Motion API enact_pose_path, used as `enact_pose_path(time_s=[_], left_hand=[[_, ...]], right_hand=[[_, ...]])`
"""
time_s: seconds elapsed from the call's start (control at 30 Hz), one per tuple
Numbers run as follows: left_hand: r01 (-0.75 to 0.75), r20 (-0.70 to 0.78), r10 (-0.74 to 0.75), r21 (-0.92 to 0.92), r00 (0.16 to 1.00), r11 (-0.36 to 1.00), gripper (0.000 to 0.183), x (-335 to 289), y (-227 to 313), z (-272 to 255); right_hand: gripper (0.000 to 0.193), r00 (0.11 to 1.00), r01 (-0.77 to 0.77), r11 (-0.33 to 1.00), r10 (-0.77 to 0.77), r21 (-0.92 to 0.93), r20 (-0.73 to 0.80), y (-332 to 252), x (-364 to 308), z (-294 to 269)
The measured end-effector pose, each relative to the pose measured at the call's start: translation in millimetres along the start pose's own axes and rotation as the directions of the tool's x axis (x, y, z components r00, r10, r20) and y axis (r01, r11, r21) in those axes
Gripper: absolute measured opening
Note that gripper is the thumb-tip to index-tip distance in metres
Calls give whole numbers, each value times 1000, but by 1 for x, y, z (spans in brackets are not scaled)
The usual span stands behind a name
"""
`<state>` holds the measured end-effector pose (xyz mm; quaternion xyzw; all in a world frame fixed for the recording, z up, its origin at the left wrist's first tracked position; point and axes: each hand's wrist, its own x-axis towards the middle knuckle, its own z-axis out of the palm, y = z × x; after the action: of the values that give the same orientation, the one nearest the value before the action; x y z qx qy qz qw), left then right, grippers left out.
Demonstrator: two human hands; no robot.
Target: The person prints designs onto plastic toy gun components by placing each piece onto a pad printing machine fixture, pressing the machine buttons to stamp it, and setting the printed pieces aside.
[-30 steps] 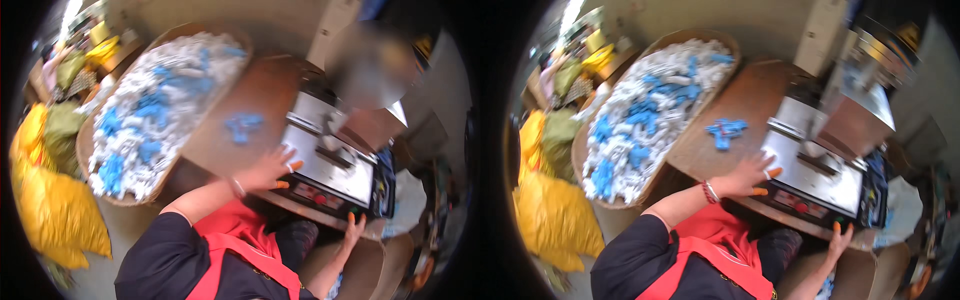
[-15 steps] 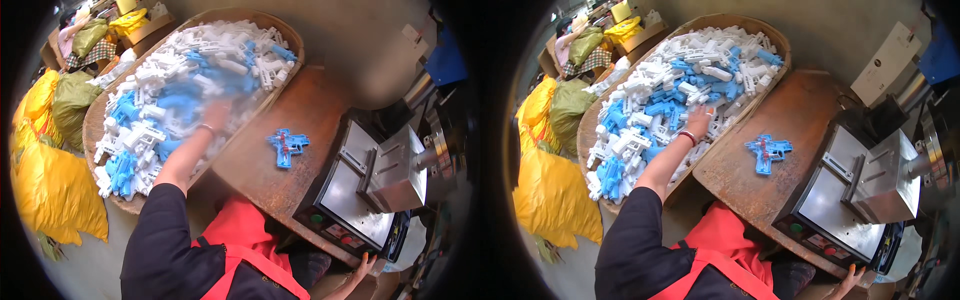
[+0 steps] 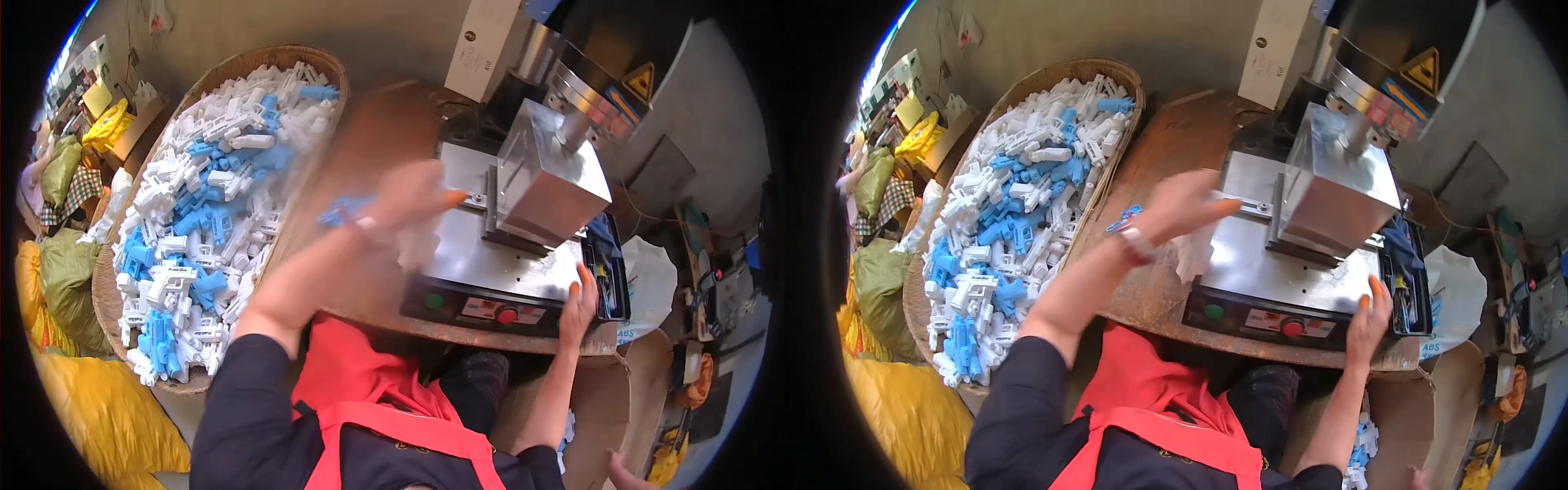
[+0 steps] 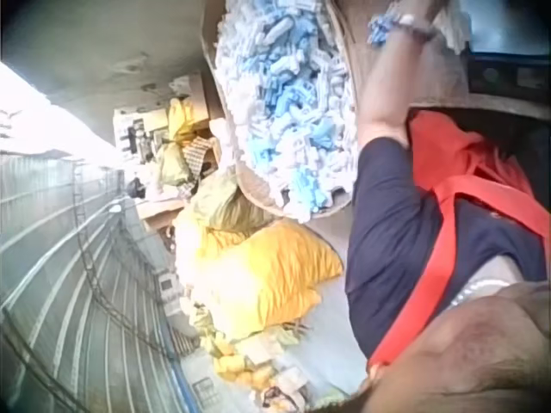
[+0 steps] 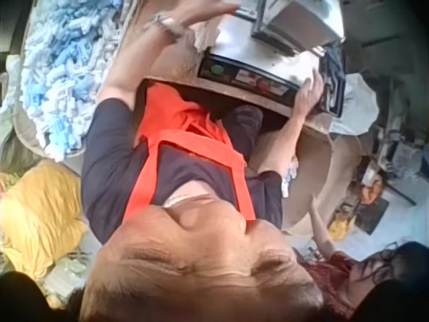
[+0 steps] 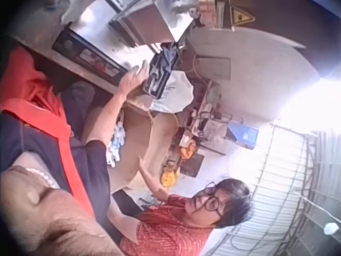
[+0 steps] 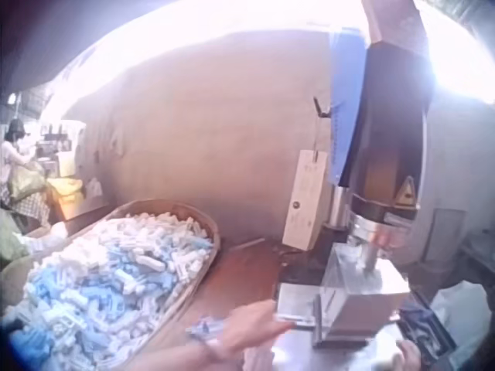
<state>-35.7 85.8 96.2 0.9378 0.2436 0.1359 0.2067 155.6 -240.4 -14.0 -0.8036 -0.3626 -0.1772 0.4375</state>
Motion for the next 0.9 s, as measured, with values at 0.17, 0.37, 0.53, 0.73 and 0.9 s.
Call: enact_pose_path(time_s=[0.17, 0.37, 0.53, 0.73, 0.9], left_hand=[[200, -90, -225, -228, 970, 953, 59, 59, -6, 80], [-342, -144, 311, -455, 939, 822, 60, -46, -24, 67], [-203, -133, 212, 74, 968, 976, 56, -95, 5, 83], [-353, -408, 384, 153, 828, 923, 20, -24, 77, 111], [-336, -320, 306, -41, 897, 941, 14, 55, 84, 163]], right_hand=[[25, 968, 228, 945, -246, 234, 49, 3, 68, 84], [15, 990, 109, 951, -77, 288, -122, 11, 86, 98], [20, 913, 168, 985, -141, 37, -382, -13, 57, 15], [30, 811, -76, 973, -67, -218, -581, -12, -101, -168], [32, 857, -382, 924, 365, 26, -365, 34, -160, -149]])
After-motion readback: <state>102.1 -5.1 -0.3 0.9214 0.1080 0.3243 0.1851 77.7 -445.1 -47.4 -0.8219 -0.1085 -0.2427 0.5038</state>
